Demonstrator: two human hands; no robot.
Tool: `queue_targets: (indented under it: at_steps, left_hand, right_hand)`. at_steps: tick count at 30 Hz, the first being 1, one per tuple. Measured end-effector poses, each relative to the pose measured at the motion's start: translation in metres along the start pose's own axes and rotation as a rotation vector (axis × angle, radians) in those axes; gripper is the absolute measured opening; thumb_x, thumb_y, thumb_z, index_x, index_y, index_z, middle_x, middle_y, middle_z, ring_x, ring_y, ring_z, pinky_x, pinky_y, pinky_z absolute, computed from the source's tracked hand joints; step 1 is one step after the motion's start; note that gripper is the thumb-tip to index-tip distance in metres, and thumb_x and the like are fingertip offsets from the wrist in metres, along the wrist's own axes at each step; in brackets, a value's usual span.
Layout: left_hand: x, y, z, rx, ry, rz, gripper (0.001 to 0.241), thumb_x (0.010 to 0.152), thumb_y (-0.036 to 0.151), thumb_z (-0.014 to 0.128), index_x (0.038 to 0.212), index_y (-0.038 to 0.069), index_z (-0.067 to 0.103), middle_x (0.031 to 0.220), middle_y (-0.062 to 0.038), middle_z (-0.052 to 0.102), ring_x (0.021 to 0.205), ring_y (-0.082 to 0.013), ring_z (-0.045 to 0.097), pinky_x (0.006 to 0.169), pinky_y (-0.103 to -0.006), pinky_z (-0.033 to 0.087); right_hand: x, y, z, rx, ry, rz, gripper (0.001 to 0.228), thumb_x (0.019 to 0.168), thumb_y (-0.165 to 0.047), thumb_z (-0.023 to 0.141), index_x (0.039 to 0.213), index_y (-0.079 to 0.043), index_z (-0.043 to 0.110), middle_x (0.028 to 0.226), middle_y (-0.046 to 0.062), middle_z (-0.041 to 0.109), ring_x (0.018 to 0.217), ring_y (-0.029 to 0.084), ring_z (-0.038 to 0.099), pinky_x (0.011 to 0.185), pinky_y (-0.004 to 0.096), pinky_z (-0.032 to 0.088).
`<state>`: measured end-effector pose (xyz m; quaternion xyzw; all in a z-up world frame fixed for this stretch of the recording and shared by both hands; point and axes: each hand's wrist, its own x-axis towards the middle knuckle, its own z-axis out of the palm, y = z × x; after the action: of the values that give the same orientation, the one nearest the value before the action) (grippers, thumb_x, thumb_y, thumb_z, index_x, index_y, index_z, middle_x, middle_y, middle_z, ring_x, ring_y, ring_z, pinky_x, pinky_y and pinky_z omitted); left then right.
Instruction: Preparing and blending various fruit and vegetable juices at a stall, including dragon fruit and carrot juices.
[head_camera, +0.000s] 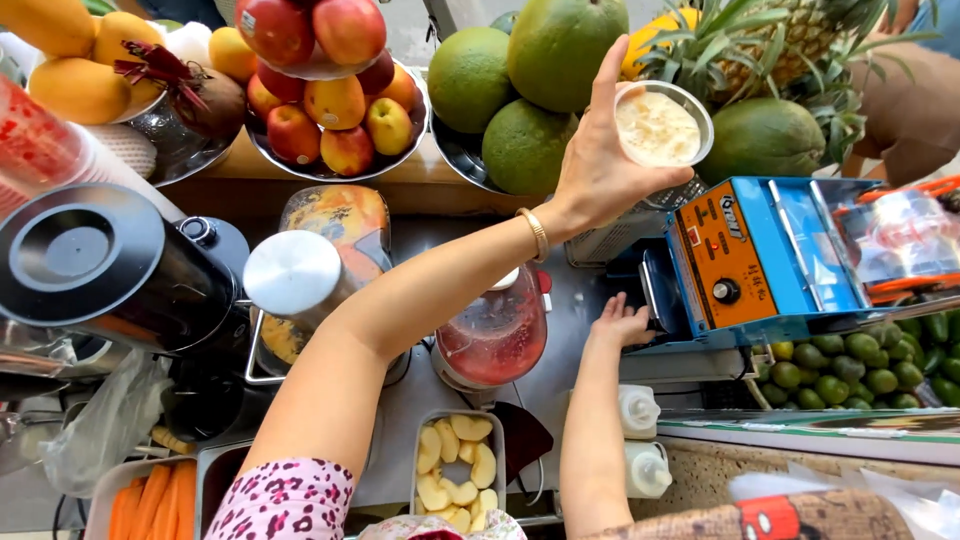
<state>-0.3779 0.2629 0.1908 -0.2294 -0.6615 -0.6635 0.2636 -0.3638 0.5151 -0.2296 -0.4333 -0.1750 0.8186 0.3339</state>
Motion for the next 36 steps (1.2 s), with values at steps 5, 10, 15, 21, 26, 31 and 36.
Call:
queue_targets:
  at_steps: [5, 10, 15, 21, 26, 31, 36]
  left_hand:
    - [-0.006, -0.028, 0.019, 0.013, -0.088, -0.044, 0.133, 0.063, 0.031, 0.096, 0.164, 0.015, 0.011, 0.134, -0.02, 0.062, 0.131, -0.0339, 0.061, 0.115, -0.0425, 0.048]
    - [-0.029, -0.047, 0.043, 0.093, -0.127, -0.065, 0.133, 0.058, 0.032, 0.097, 0.161, 0.015, 0.014, 0.131, -0.021, 0.058, 0.124, -0.0357, 0.058, 0.11, -0.0453, 0.046]
    - [-0.055, -0.079, 0.072, 0.07, -0.243, -0.122, 0.13, 0.059, 0.031, 0.095, 0.162, 0.015, 0.017, 0.123, -0.019, 0.059, 0.118, -0.0368, 0.059, 0.106, -0.0457, 0.047]
    - [-0.082, -0.099, 0.102, 0.096, -0.228, -0.039, 0.128, 0.058, 0.027, 0.094, 0.161, 0.013, 0.018, 0.13, -0.023, 0.056, 0.12, -0.0409, 0.055, 0.108, -0.0473, 0.045]
    - [-0.112, -0.114, 0.114, 0.073, -0.262, -0.086, 0.128, 0.058, 0.029, 0.094, 0.16, 0.012, 0.019, 0.132, -0.025, 0.052, 0.122, -0.0424, 0.052, 0.11, -0.0483, 0.043]
    - [-0.137, -0.134, 0.121, 0.104, -0.286, -0.104, 0.124, 0.06, 0.03, 0.093, 0.16, 0.011, 0.022, 0.134, -0.024, 0.051, 0.125, -0.0423, 0.051, 0.111, -0.0482, 0.043]
    - [-0.145, -0.131, 0.125, 0.101, -0.258, -0.082, 0.119, 0.063, 0.03, 0.092, 0.159, 0.009, 0.024, 0.138, -0.023, 0.05, 0.129, -0.0418, 0.049, 0.115, -0.0479, 0.041]
  right_hand:
    - [-0.038, -0.009, 0.017, -0.037, -0.117, -0.145, 0.042, 0.099, -0.029, 0.055, 0.138, -0.024, 0.041, 0.118, 0.011, 0.064, 0.086, 0.022, 0.071, 0.07, 0.035, 0.059]
    - [-0.055, 0.014, -0.015, -0.196, -0.142, -0.184, 0.042, 0.096, -0.023, 0.06, 0.135, -0.021, 0.045, 0.101, 0.006, 0.063, 0.08, 0.019, 0.065, 0.067, 0.033, 0.052]
    - [-0.112, 0.027, -0.072, -0.392, -0.325, -0.067, 0.033, 0.1, -0.037, 0.059, 0.125, -0.016, 0.053, 0.113, 0.004, 0.068, 0.092, 0.017, 0.064, 0.08, 0.036, 0.051]
    - [-0.145, 0.043, -0.101, -0.552, -0.599, 0.052, 0.044, 0.105, -0.042, 0.052, 0.126, -0.005, 0.064, 0.123, 0.007, 0.069, 0.107, 0.017, 0.065, 0.088, 0.035, 0.051]
    - [-0.155, 0.036, -0.098, -0.698, -0.714, -0.122, 0.046, 0.108, -0.039, 0.05, 0.114, 0.002, 0.069, 0.11, 0.012, 0.074, 0.1, 0.018, 0.07, 0.084, 0.032, 0.056]
    - [-0.149, 0.038, -0.1, -0.759, -0.702, -0.175, 0.045, 0.108, -0.038, 0.05, 0.109, 0.003, 0.07, 0.104, 0.009, 0.074, 0.092, 0.015, 0.069, 0.077, 0.03, 0.055]
    - [-0.138, 0.043, -0.112, -0.718, -0.693, -0.187, 0.043, 0.108, -0.037, 0.052, 0.097, 0.002, 0.066, 0.092, 0.003, 0.067, 0.081, 0.011, 0.063, 0.07, 0.031, 0.054]
